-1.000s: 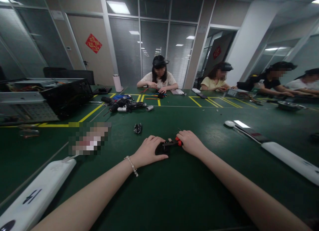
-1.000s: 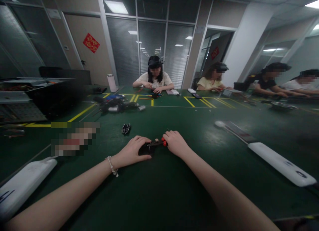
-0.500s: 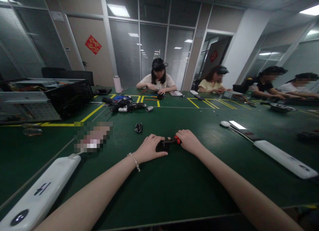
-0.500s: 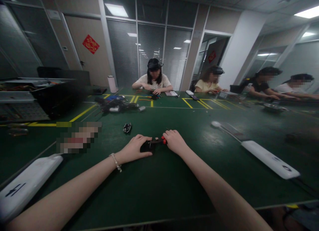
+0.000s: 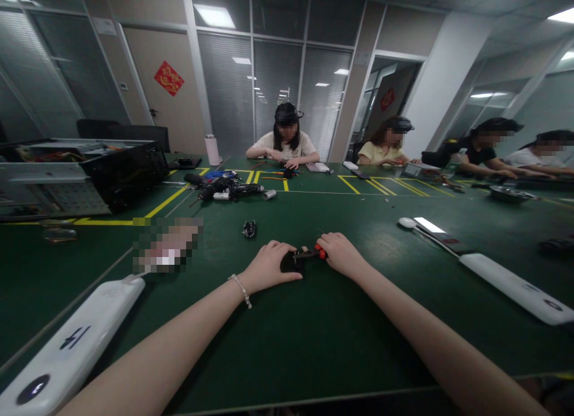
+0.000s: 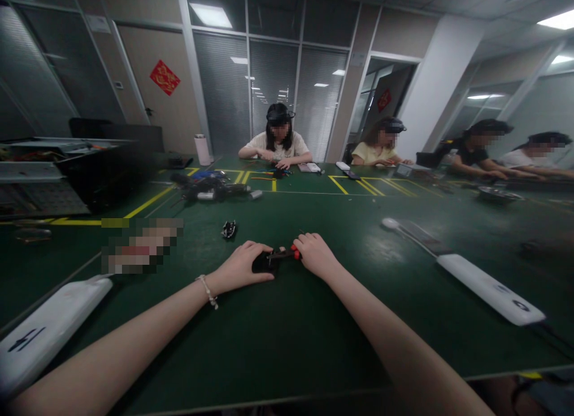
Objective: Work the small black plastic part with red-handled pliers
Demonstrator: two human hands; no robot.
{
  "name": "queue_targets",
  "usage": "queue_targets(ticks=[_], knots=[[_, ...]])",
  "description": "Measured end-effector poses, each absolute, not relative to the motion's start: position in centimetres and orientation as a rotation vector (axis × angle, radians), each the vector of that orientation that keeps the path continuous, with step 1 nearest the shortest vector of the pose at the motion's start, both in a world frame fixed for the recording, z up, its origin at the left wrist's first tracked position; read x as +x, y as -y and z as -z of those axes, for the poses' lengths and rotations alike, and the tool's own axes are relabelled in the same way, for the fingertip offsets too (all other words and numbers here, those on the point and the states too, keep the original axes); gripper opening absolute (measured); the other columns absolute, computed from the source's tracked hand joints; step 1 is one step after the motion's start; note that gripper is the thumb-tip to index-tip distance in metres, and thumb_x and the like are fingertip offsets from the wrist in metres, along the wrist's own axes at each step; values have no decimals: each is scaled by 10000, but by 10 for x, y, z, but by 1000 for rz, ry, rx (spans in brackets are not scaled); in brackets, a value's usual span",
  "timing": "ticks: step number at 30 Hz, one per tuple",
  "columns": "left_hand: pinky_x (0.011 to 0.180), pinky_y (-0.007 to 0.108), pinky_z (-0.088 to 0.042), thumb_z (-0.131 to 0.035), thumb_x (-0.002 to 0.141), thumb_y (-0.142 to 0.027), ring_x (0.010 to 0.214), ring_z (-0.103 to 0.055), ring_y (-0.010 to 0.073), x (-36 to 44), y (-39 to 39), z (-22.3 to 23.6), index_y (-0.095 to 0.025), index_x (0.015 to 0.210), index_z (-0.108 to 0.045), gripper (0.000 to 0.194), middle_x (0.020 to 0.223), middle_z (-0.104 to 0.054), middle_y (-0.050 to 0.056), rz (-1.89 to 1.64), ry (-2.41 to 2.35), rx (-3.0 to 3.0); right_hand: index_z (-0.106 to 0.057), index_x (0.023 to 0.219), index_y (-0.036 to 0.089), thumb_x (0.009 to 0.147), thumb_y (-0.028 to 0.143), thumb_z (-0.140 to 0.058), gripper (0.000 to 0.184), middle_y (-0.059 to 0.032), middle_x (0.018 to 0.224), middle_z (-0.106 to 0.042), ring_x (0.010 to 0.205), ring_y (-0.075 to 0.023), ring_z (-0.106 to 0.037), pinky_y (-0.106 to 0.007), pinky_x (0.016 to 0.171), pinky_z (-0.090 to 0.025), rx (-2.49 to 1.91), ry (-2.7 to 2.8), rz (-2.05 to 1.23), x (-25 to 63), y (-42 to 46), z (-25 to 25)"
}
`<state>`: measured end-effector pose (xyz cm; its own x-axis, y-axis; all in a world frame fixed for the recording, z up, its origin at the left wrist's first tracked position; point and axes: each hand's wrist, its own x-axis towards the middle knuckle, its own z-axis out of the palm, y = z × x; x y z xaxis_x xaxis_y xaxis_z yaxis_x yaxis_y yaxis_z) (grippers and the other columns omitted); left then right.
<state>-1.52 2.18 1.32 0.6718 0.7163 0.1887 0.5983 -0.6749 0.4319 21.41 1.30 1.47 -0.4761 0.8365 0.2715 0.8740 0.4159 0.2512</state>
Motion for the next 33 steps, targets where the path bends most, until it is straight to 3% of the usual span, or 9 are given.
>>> queue_targets(ticks=[33], knots=[[832,391,-375,-545,683,-597,1033,-429,265,-15,-21,-12,-238,1147,-461,592,1131,-522,46,-519,-1023,2569,-562,917,147,680,82,-485,257,-78,931,-591,871,-199,-513,-318,787,-337,-1581,2541,569,214,-13,-13]])
